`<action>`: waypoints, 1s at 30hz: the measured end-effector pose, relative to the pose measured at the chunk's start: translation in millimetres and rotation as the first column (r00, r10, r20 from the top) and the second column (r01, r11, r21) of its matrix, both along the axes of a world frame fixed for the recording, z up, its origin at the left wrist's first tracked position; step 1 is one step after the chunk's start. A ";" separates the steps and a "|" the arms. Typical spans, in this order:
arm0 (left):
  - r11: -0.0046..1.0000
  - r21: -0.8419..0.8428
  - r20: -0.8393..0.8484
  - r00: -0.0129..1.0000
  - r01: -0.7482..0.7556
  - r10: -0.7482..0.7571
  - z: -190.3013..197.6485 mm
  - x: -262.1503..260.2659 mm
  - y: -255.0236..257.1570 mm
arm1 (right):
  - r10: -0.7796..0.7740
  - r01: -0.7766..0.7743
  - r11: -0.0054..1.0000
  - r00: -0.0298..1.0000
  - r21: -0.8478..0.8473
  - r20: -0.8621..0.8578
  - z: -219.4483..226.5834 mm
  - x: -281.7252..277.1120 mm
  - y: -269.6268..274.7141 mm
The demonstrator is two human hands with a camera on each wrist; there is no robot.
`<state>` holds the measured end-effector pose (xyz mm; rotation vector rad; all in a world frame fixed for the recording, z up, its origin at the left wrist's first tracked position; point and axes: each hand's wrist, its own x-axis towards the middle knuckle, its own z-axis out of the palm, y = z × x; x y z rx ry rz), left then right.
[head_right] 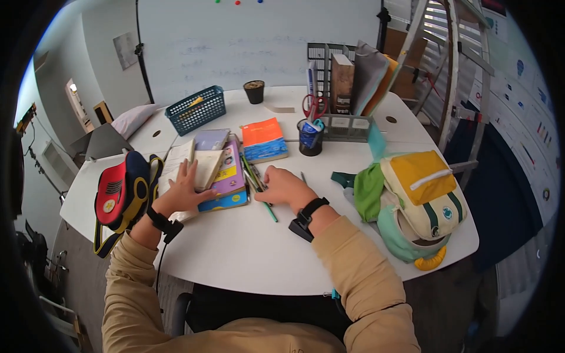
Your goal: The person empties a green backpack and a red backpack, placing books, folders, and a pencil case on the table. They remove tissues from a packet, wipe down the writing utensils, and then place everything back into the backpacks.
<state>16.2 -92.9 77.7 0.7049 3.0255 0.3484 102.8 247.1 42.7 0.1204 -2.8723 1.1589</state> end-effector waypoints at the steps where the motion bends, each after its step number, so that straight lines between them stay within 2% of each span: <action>1: 0.999 -0.035 -0.043 0.999 0.001 -0.002 2.4 -0.6 2.7 | 0.003 -0.003 1.000 1.000 0.000 0.003 0.4 -0.1 0.4; 3: 0.999 0.031 -0.062 0.998 -0.017 0.019 -6.5 -13.7 5.9 | 0.010 -0.010 1.000 1.000 -0.010 -0.008 -3.8 -2.0 1.3; 6: 0.995 -0.094 -0.038 0.998 0.044 -0.048 -5.0 -16.5 15.1 | 0.004 -0.004 1.000 1.000 -0.005 0.002 -1.5 -0.6 0.8; 9: 0.995 -0.071 -0.143 0.987 0.065 -0.074 -23.6 -25.7 12.6 | -0.007 0.007 1.000 1.000 0.005 0.022 0.1 -0.3 0.7; 10: 0.993 -0.092 -0.201 0.975 0.072 -0.090 -18.9 -15.2 17.3 | -0.008 0.007 1.000 1.000 0.010 0.026 0.4 -0.5 0.5; 13: 0.988 -0.075 -0.232 0.961 0.136 -0.150 -32.5 -32.7 12.0 | -0.006 0.005 1.000 1.000 0.021 0.022 0.0 0.2 1.0; 16: 0.993 0.022 -0.163 0.981 0.114 -0.109 -23.9 -38.0 2.7 | -0.002 0.002 1.000 1.000 0.005 0.003 -2.1 -0.4 0.8; 19: 0.967 0.102 -0.235 0.951 0.232 -0.203 -18.5 -43.3 -8.3 | 0.000 0.000 1.000 1.000 0.012 0.013 -3.9 -2.7 2.2; 22: 0.957 0.207 -0.253 0.956 0.202 -0.147 -2.9 -30.4 -11.8 | 0.015 -0.014 1.000 0.999 0.018 -0.034 -6.1 -2.8 3.4; 25: 0.955 0.272 -0.332 0.943 0.118 -0.022 5.6 -37.3 -22.9 | 0.014 -0.013 0.999 0.999 0.034 -0.032 -3.9 -2.4 2.5; 27: 0.920 0.383 -0.370 0.926 0.082 0.071 6.1 -52.0 -36.0 | 0.007 -0.007 1.000 1.000 0.020 -0.016 -2.8 -2.2 1.5; 28: 0.881 0.471 -0.335 0.933 0.043 0.133 13.3 -46.6 -36.9 | 0.004 -0.004 1.000 1.000 0.022 -0.020 -4.0 -2.6 1.7; 30: 0.858 0.512 -0.363 0.915 0.037 0.177 17.6 -49.9 -44.3 | 0.007 -0.007 1.000 1.000 0.019 -0.008 -0.4 -0.5 1.1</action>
